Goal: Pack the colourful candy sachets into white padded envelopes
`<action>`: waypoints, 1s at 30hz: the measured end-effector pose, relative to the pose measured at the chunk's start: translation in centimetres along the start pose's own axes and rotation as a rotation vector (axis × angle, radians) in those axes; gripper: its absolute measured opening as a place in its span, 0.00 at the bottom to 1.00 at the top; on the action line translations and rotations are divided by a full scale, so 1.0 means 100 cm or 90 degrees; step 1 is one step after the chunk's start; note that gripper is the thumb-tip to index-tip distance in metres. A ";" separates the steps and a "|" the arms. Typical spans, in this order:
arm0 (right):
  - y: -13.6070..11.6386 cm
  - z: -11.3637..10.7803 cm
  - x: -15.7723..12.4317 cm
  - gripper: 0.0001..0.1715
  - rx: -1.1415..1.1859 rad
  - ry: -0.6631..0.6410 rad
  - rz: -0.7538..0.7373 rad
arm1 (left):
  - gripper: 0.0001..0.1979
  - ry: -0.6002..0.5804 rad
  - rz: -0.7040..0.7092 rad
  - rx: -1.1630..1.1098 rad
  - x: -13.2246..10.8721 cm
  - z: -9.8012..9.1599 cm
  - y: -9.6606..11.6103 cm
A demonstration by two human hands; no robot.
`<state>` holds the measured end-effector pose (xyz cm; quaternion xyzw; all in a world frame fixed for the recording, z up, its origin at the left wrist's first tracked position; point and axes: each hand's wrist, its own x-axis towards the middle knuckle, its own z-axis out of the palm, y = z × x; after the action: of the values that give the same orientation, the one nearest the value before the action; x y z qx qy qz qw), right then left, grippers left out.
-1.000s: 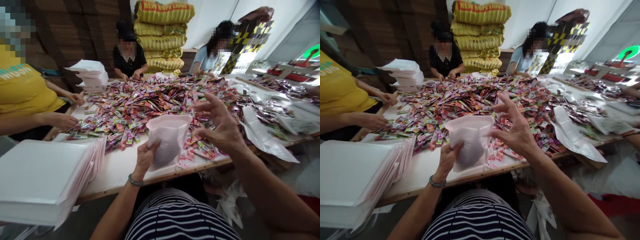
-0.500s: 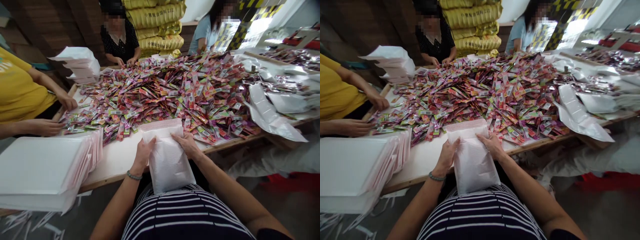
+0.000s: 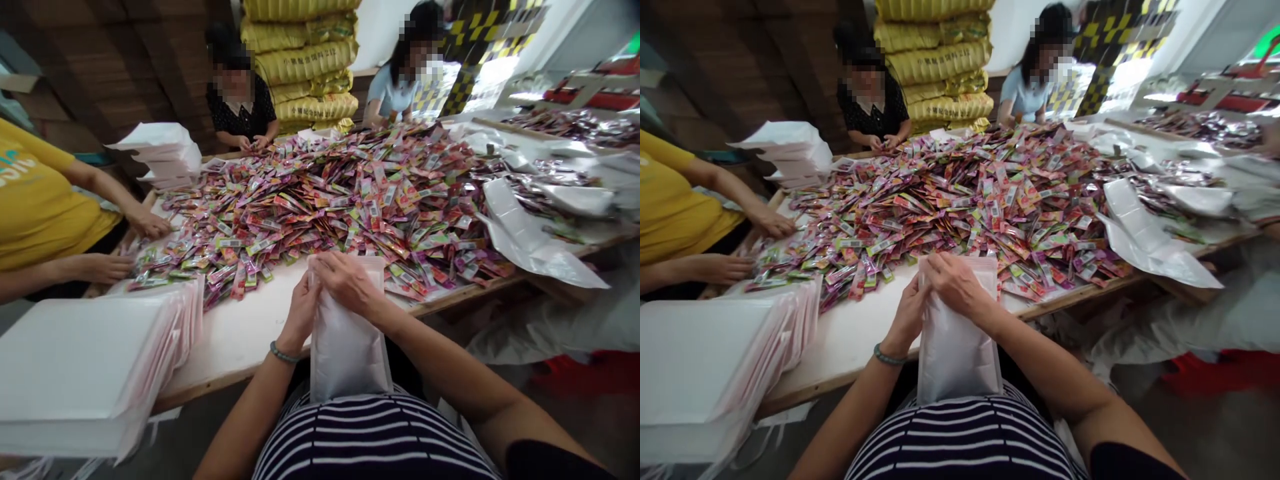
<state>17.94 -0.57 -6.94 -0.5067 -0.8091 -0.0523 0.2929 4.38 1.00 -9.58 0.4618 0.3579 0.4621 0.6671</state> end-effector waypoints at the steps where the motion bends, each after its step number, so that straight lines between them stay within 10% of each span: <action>1: 0.000 0.002 0.008 0.15 0.003 -0.023 0.008 | 0.23 -0.009 -0.001 0.017 0.002 0.002 0.001; 6: 0.030 0.005 0.014 0.13 0.318 0.206 0.263 | 0.26 -0.032 -0.063 -0.008 0.005 0.006 0.003; 10: 0.077 -0.040 -0.042 0.16 0.635 0.411 0.417 | 0.27 0.015 -0.109 -0.042 0.005 0.001 0.003; 16: 0.083 -0.092 -0.151 0.18 0.244 0.036 0.571 | 0.27 0.052 -0.152 -0.050 0.006 -0.014 -0.002; 19: 0.059 -0.069 -0.139 0.21 0.304 -0.034 0.596 | 0.28 0.020 -0.148 -0.003 0.003 -0.017 0.002; 25: 0.057 0.014 -0.065 0.25 0.888 -0.037 0.596 | 0.28 0.032 -0.152 0.087 0.012 -0.023 -0.002; 30: 0.079 0.059 -0.059 0.13 0.706 -0.079 0.592 | 0.18 0.080 -0.130 0.225 0.031 -0.048 -0.028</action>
<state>24.04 0.86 -16.61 -0.5773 -0.4327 0.5244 0.4523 1.80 4.90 -13.95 0.5029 0.5193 0.3503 0.5955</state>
